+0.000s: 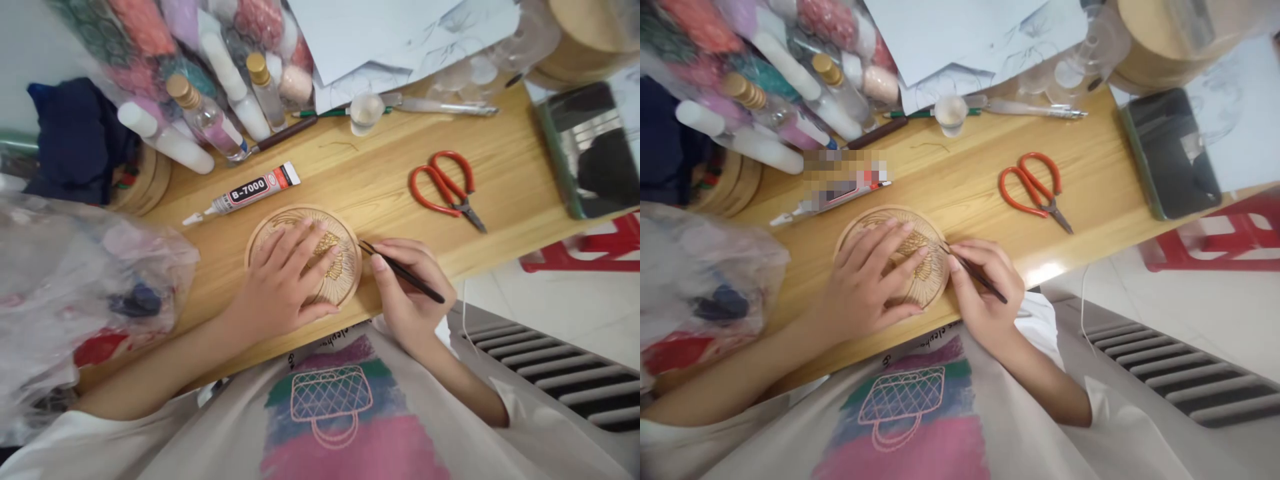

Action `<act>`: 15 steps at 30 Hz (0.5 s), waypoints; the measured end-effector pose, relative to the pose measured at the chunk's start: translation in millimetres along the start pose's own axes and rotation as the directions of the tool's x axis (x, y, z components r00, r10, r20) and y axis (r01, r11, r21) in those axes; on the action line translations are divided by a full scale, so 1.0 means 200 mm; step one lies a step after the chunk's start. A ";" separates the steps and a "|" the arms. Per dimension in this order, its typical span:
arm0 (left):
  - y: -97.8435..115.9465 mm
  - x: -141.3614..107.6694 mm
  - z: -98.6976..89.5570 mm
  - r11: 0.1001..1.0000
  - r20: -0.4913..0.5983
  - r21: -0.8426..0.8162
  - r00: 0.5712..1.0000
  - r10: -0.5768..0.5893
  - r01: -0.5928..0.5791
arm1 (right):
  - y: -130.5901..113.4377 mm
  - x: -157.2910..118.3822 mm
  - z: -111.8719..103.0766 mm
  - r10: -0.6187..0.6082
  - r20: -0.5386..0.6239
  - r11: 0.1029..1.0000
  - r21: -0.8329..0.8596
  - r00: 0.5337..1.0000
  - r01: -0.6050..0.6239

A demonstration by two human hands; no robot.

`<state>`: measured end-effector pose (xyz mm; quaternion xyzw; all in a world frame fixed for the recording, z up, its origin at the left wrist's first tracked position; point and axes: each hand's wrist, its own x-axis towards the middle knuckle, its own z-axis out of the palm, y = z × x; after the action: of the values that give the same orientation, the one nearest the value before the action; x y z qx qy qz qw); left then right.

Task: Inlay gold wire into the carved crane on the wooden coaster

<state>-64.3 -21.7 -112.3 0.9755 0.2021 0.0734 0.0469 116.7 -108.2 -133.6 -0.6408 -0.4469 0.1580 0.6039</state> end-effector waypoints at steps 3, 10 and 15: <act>0.00 0.00 0.01 1.000 -0.011 -0.005 1.000 -0.004 0.004 | 0.00 -0.01 0.00 -0.005 0.005 1.000 0.017 1.000 0.005; -0.08 -0.03 0.02 0.938 -0.022 -0.339 0.996 -0.085 0.073 | 0.02 -0.01 0.01 -0.010 0.001 0.998 0.061 1.000 0.010; -0.11 -0.02 -0.04 0.897 -0.080 -0.415 0.976 -0.202 0.151 | 0.03 -0.01 0.02 -0.016 -0.008 0.997 0.072 1.000 0.016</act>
<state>-76.9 -3.1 -107.1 0.9156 0.2726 0.1683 0.2430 116.1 -106.5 -140.7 -0.6156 -0.4436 0.1667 0.6296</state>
